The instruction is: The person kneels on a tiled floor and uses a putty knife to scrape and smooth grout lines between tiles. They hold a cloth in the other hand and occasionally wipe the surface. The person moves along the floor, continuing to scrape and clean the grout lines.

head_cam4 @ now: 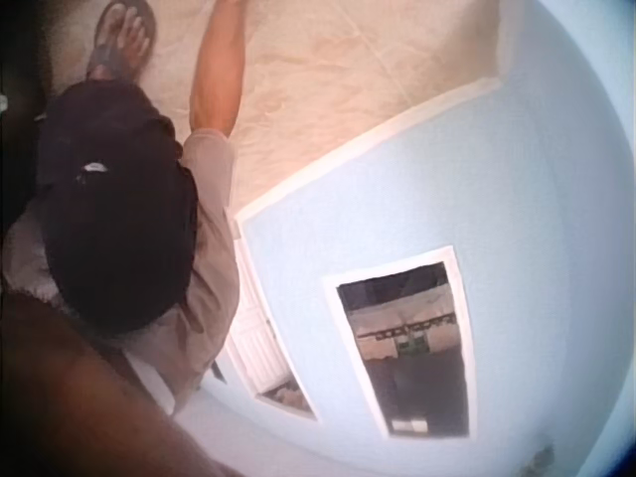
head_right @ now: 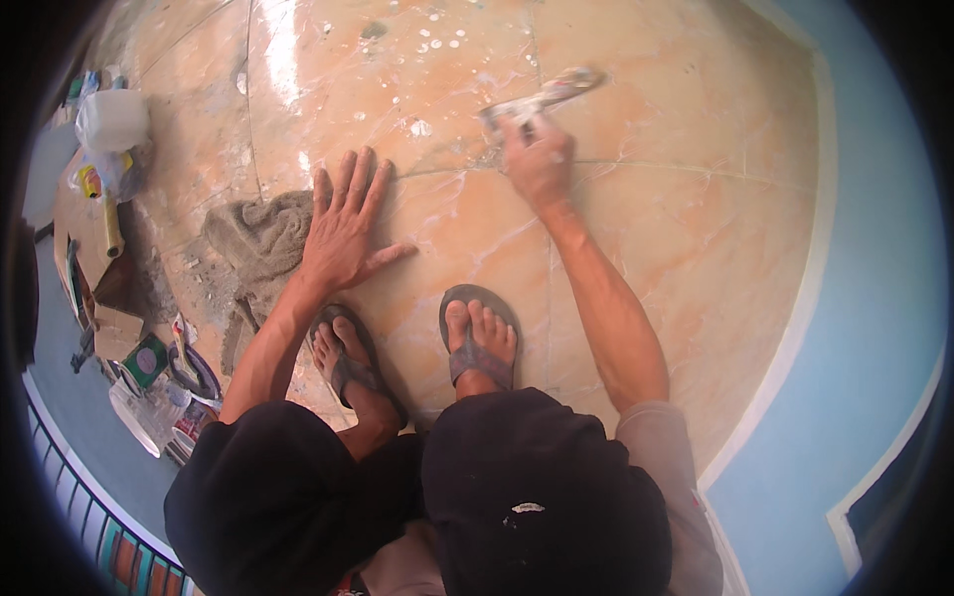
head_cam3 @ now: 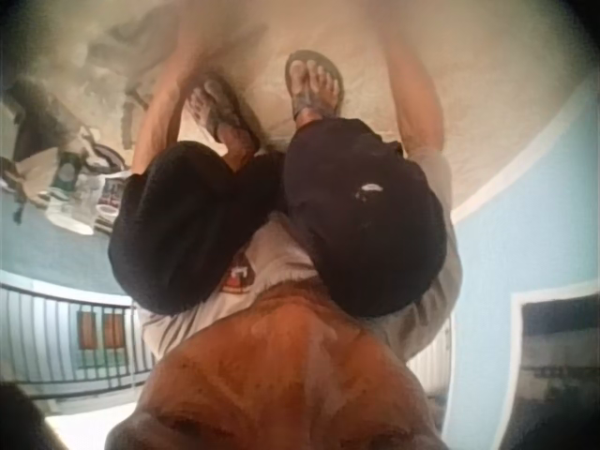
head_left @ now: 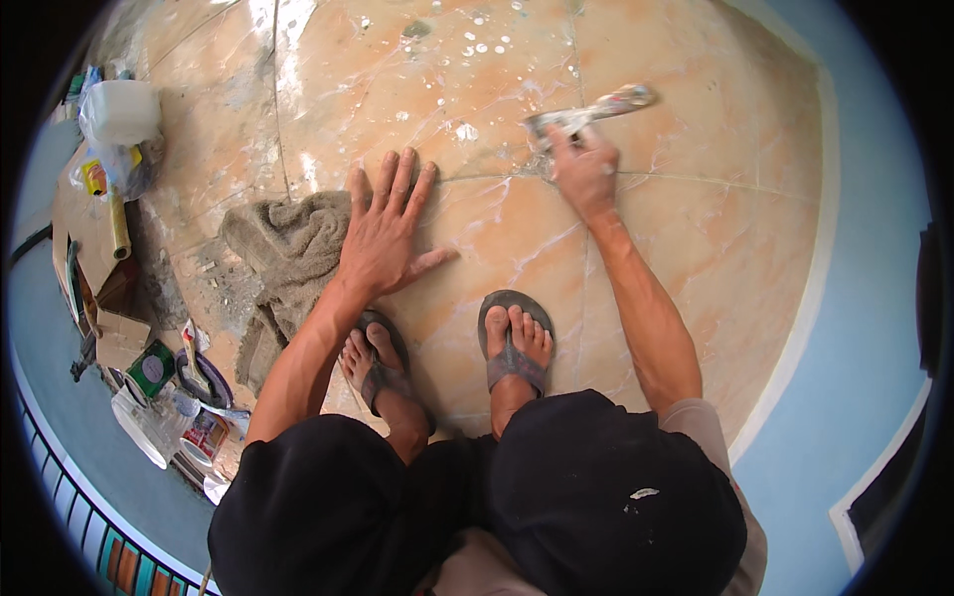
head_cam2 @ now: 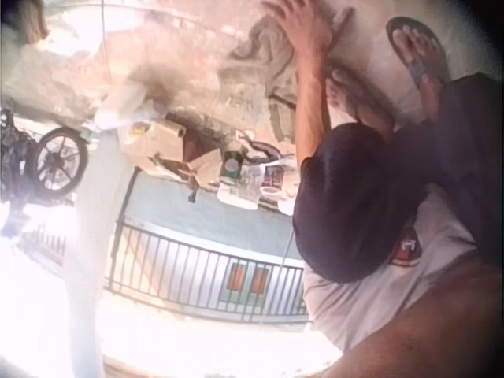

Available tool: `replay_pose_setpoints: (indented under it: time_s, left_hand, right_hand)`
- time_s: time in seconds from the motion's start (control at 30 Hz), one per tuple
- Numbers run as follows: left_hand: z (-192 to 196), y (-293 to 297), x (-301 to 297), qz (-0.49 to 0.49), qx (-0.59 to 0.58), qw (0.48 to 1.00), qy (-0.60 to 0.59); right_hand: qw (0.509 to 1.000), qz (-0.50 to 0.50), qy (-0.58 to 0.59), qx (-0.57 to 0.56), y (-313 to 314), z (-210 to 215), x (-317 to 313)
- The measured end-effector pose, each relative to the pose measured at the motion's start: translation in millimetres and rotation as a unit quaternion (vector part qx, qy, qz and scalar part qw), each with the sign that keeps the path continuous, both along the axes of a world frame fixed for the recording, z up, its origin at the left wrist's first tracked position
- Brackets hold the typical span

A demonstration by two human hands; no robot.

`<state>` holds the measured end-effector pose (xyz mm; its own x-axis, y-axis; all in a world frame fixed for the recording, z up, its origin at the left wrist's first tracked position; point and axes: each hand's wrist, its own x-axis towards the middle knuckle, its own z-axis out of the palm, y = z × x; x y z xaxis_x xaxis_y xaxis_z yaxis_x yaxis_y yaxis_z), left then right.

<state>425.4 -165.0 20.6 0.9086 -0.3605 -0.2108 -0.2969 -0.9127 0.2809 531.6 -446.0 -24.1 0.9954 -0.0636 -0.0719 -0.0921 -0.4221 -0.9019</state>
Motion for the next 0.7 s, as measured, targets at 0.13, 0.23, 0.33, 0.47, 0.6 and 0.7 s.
replay_pose_setpoints:
  time_s: [0.13, 0.23, 0.33, 0.47, 0.6, 0.7]
  left_hand:
    - [0, 0, -1, 0.002, 0.001, 1.0, 0.005]
    - [-1, 0, -1, 0.002, -0.001, 1.0, 0.002]
    - [-1, 1, -1, 0.003, 0.006, 1.0, -0.002]
    - [0, 1, 0, 0.001, 0.008, 1.0, 0.005]
    - [2, -1, -1, 0.001, 0.008, 1.0, 0.013]
    - [2, -1, 2, 0.0, 0.009, 1.0, 0.008]
  right_hand:
    - [1.0, 0.015, 0.007, -0.007, 3, -2, -8]
    - [0.998, 0.022, -0.047, -0.024, 8, 3, -2]
    - [0.999, -0.01, -0.03, -0.018, 11, 7, -4]
    - [0.998, 0.048, -0.034, -0.036, 16, 8, -10]
    - [0.998, 0.054, -0.017, -0.011, 18, 11, -17]
    - [0.997, 0.065, -0.014, -0.036, 16, 10, -6]
